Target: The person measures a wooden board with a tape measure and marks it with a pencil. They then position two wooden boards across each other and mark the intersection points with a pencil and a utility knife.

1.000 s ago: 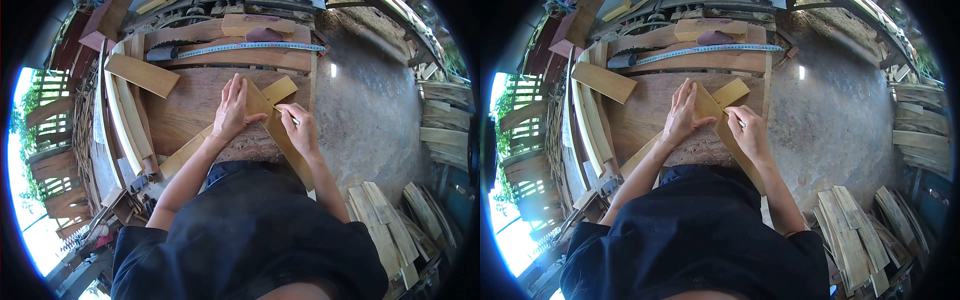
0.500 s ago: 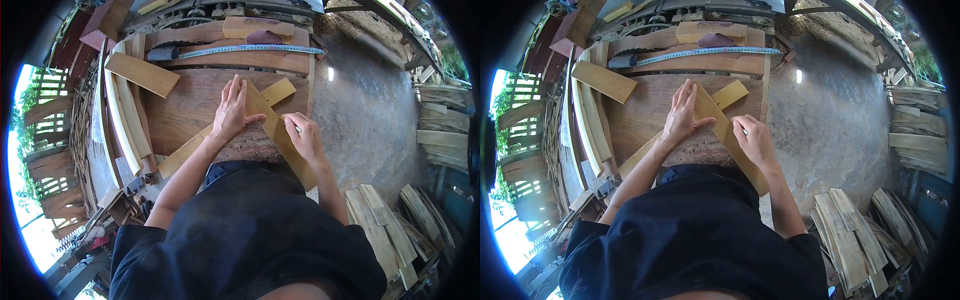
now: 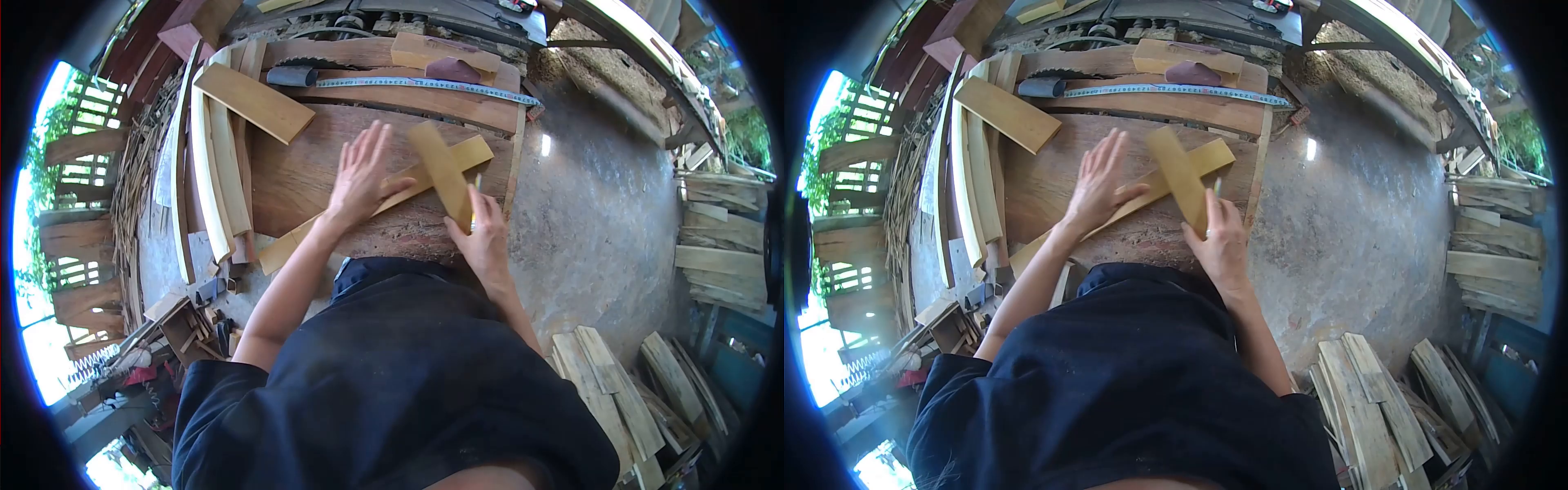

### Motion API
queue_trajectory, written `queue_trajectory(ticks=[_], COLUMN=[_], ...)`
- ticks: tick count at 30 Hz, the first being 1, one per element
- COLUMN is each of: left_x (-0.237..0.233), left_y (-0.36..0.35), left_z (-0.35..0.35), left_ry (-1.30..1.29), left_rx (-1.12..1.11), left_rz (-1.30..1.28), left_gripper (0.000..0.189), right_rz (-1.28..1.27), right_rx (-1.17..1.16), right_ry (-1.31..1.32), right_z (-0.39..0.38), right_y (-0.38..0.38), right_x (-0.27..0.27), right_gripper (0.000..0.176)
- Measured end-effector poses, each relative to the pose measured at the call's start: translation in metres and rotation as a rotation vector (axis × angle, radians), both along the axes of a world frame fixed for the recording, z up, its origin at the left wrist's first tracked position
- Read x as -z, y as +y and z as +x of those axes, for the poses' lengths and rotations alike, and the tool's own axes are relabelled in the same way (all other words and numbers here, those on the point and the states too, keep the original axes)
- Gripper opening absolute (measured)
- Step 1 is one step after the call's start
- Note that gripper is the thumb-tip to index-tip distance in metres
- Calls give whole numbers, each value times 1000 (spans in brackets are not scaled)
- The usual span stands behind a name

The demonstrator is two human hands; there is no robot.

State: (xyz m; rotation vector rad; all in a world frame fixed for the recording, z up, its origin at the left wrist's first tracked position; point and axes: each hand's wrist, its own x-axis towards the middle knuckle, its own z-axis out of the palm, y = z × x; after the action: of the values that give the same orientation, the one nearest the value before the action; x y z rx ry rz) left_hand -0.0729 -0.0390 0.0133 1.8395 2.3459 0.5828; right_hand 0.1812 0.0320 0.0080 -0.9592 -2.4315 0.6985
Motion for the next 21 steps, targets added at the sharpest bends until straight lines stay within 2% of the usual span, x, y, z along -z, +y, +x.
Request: queue_trajectory(ticks=[2, 3, 5, 9, 10, 14, 21], left_x=[-10, -15, -22, -30, -24, -9, -8], left_y=[-34, -53, -91, -129, -131, -126, -78], left_z=[-21, -29, -39, -24, -17, -11, 14], left_ry=[-6, -11, -5, -64, -45, -67, -90], left_rx=[-36, -57, -55, -44, -71, -112, -18], left_rz=[-14, -29, -102, -219, -135, -86, -5], left_gripper=[99, 94, 89, 76, 73, 67, 54], right_rz=[-71, -73, -52, 16, 15, 49, 50], right_rx=[176, 161, 277, 299, 293, 265, 245], right_ry=[64, 65, 50, 60, 69, 89, 81], right_z=[9, 14, 26, 40, 41, 37, 37], right_y=[2, 6, 15, 26, 27, 23, 6], right_x=[0, 1, 3, 6, 4, 2, -1], right_gripper=[72, 72, 70, 69, 68, 68, 68])
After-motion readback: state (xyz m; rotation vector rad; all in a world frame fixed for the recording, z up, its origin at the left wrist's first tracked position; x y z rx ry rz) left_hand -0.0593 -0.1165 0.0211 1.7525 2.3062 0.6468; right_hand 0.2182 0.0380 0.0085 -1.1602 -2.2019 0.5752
